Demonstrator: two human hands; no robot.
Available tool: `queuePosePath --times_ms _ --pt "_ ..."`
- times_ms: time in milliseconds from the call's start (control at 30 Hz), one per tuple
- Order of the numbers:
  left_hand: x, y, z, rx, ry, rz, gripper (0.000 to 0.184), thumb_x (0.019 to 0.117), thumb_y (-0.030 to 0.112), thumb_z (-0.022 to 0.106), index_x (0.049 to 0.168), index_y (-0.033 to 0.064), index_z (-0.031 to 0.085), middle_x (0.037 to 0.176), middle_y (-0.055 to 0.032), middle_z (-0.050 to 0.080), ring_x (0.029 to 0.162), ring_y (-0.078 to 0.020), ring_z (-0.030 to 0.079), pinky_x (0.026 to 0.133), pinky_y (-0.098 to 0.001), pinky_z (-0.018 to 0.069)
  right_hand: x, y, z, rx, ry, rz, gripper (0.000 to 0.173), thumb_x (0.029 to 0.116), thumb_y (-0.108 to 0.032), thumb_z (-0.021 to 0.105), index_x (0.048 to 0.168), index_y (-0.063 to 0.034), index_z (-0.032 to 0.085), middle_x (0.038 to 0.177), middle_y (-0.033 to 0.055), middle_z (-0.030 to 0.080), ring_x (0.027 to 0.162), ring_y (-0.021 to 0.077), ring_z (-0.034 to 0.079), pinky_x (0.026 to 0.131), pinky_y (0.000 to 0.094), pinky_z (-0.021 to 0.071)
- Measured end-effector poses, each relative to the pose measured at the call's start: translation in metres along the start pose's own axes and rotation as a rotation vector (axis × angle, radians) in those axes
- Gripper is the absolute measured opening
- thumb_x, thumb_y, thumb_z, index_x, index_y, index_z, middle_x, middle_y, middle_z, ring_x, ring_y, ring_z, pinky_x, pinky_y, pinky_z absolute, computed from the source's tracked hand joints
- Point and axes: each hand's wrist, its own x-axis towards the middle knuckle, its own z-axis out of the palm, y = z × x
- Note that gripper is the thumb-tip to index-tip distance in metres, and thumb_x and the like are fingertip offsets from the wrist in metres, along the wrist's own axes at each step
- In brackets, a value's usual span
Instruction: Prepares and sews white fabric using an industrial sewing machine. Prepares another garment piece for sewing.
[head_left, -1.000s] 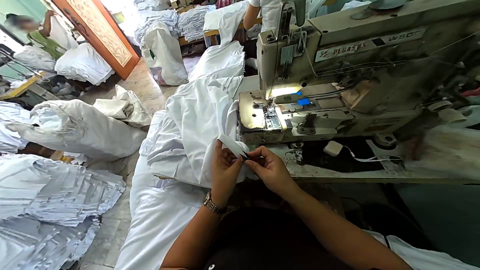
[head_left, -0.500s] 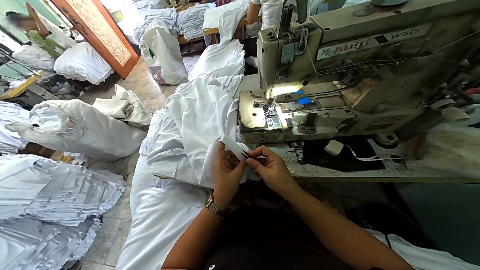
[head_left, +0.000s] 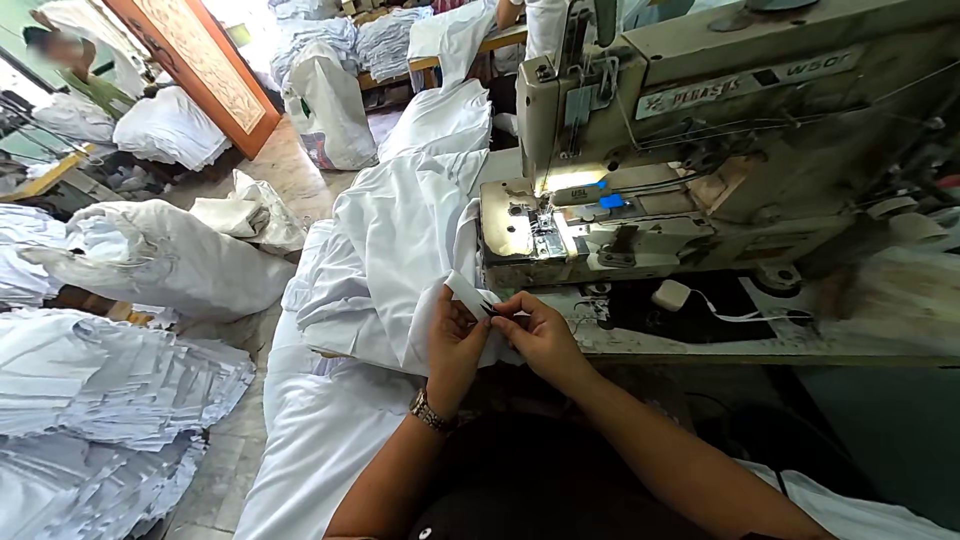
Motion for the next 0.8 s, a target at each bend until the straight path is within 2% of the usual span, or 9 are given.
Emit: queuePosePath --times_ms 300,467,533,567,600,633,667,733,800 --pt "0.000 -0.004 -0.002 -0.058 -0.009 -0.048 0.077 0.0885 -0.012 0.068 0.152 -0.0102 0.024 0.103 -0.0145 0.068 0.091 -0.0172 0.071 0.087 -0.0328 0.0607 0.000 0.003 0.000 0.028 0.021 0.030 0.012 0.0990 -0.011 0.064 0.107 -0.0022 0.066 0.096 0.0029 0.070 0.063 0.0034 0.062 0.057 0.0171 0.0530" --pt "0.000 0.007 -0.012 -0.026 -0.079 -0.077 0.074 0.0904 -0.010 0.062 0.153 -0.0086 0.022 0.112 -0.0149 0.068 0.096 -0.0170 0.071 0.090 -0.0346 0.0597 0.003 0.009 -0.005 0.070 0.136 0.037 0.036 0.0979 -0.024 0.067 0.127 -0.0051 0.059 0.096 0.0045 0.061 0.067 0.0080 0.059 0.057 0.0227 0.0528" --pt "-0.010 0.044 -0.036 0.024 -0.298 0.041 0.053 0.0915 -0.001 0.063 0.142 -0.0059 0.046 0.113 -0.0085 0.071 0.096 -0.0124 0.070 0.087 -0.0324 0.0599 0.008 0.012 -0.014 0.004 0.192 -0.050 0.034 0.0992 -0.028 0.066 0.125 -0.0063 0.061 0.083 -0.0005 0.058 0.062 0.0041 0.051 0.055 0.0201 0.0453" --pt "-0.020 0.071 -0.052 0.053 -0.399 0.138 0.035 0.0934 0.011 0.067 0.128 0.0050 0.063 0.106 0.0014 0.073 0.091 -0.0040 0.069 0.081 -0.0243 0.0590 0.010 0.011 -0.019 -0.043 0.214 -0.091 0.027 0.1013 -0.025 0.061 0.119 -0.0055 0.065 0.079 -0.0031 0.059 0.061 0.0007 0.050 0.055 0.0171 0.0439" --pt "-0.034 0.100 -0.067 0.058 -0.489 0.233 0.015 0.0971 0.023 0.067 0.109 0.0142 0.070 0.093 0.0094 0.071 0.081 0.0033 0.064 0.073 -0.0159 0.0545 0.011 0.011 -0.022 -0.096 0.218 -0.127 0.021 0.1035 -0.021 0.057 0.112 -0.0050 0.068 0.082 -0.0041 0.063 0.063 -0.0026 0.052 0.058 0.0141 0.0450" --pt "-0.049 0.128 -0.082 -0.002 -0.544 0.295 0.012 0.0986 0.027 0.066 0.091 0.0187 0.070 0.082 0.0116 0.069 0.073 0.0039 0.063 0.066 -0.0143 0.0526 0.011 0.011 -0.023 -0.158 0.202 -0.160 0.022 0.1046 -0.018 0.054 0.109 -0.0049 0.070 0.087 -0.0029 0.067 0.068 -0.0036 0.055 0.063 0.0129 0.0470" --pt "-0.060 0.154 -0.098 -0.132 -0.621 0.308 0.017 0.0986 0.025 0.066 0.084 0.0185 0.072 0.076 0.0094 0.069 0.067 0.0003 0.063 0.064 -0.0168 0.0534 0.013 0.013 -0.021 -0.225 0.169 -0.191 0.023 0.1043 -0.017 0.052 0.110 -0.0058 0.072 0.091 -0.0009 0.069 0.072 -0.0026 0.058 0.067 0.0138 0.0497" --pt "-0.056 0.189 -0.134 -0.301 -0.854 0.299 0.015 0.0947 0.022 0.069 0.082 0.0152 0.070 0.070 0.0043 0.062 0.061 -0.0077 0.058 0.064 -0.0241 0.0506 0.022 0.019 -0.011 -0.359 0.078 -0.256 0.025 0.1008 -0.014 0.055 0.116 -0.0082 0.073 0.095 0.0047 0.065 0.074 0.0048 0.058 0.067 0.0206 0.0510" --pt "-0.048 0.194 -0.145 -0.398 -0.859 0.347 0.017 0.0927 0.027 0.072 0.082 0.0134 0.071 0.065 0.0043 0.060 0.056 -0.0074 0.056 0.059 -0.0241 0.0489 0.034 0.022 0.005 -0.484 -0.019 -0.302 0.031 0.0974 -0.010 0.058 0.125 -0.0106 0.072 0.107 0.0129 0.066 0.082 0.0168 0.064 0.071 0.0338 0.0572"
